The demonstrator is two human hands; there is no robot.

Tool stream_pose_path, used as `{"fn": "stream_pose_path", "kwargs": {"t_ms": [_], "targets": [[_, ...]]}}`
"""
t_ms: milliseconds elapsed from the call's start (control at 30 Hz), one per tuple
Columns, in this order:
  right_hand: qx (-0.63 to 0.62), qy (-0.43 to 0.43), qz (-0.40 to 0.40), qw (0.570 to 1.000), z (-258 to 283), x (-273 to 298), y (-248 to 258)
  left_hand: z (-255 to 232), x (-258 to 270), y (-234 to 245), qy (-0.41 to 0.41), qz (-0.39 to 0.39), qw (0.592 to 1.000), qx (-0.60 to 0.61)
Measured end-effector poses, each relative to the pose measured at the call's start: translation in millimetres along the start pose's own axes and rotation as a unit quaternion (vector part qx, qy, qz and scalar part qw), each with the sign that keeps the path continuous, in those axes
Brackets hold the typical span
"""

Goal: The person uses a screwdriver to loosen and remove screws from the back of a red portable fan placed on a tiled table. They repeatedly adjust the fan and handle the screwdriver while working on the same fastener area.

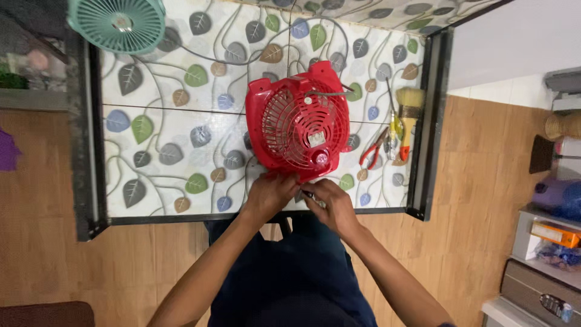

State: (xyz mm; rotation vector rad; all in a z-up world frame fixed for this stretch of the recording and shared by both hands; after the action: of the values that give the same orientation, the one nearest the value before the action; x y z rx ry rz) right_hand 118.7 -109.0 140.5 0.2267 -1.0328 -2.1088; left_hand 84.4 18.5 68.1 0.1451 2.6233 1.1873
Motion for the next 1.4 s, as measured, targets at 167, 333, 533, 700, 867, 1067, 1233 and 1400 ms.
{"fn": "stream_pose_path", "kwargs": {"t_ms": [167,333,533,700,867,1067,1233,1400], "targets": [[0.048,0.063,0.008,0.997,6,4,-15,8,8,-12,0.01,0.102,0.995,-0.009],[0.076,0.116,0.017,0.99,9,6,-24,-4,11,-8,-0.02,0.108,0.992,-0.057],[0.046,0.194,0.025,0.98,-3,3,-28,2,9,-8,-0.053,0.129,0.989,0.049],[0.042,0.197,-0.035,0.979,-13,13,-33,-1,24,-35,-0.115,0.219,0.967,0.056],[0.062,0.18,-0.159,0.969,-11,32,-37,4,21,-51,-0.026,0.176,0.975,0.13],[-0.11,0.069,-0.248,0.96,-23,48,-45,-1,19,-32,-0.023,0.116,0.979,0.169],[0.039,0.066,-0.192,0.979,-9,53,-40,-2,11,-18,-0.052,0.082,0.979,0.178],[0.053,0.069,-0.161,0.983,-3,37,-26,0,-1,-18,-0.073,0.131,0.981,0.121]]}}
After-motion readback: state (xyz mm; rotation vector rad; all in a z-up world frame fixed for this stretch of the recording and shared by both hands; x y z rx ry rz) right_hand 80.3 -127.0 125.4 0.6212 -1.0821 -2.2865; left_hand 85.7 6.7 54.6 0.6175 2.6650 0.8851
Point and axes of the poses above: each hand's wrist, its own x-axis away from the middle knuckle, its own y-axis out of the back of the hand, z = x × y, the point moved 8 cm from there along -x, towards the middle knuckle, and after that the axes turned 11 degrees about z, right-handed, at the moved point
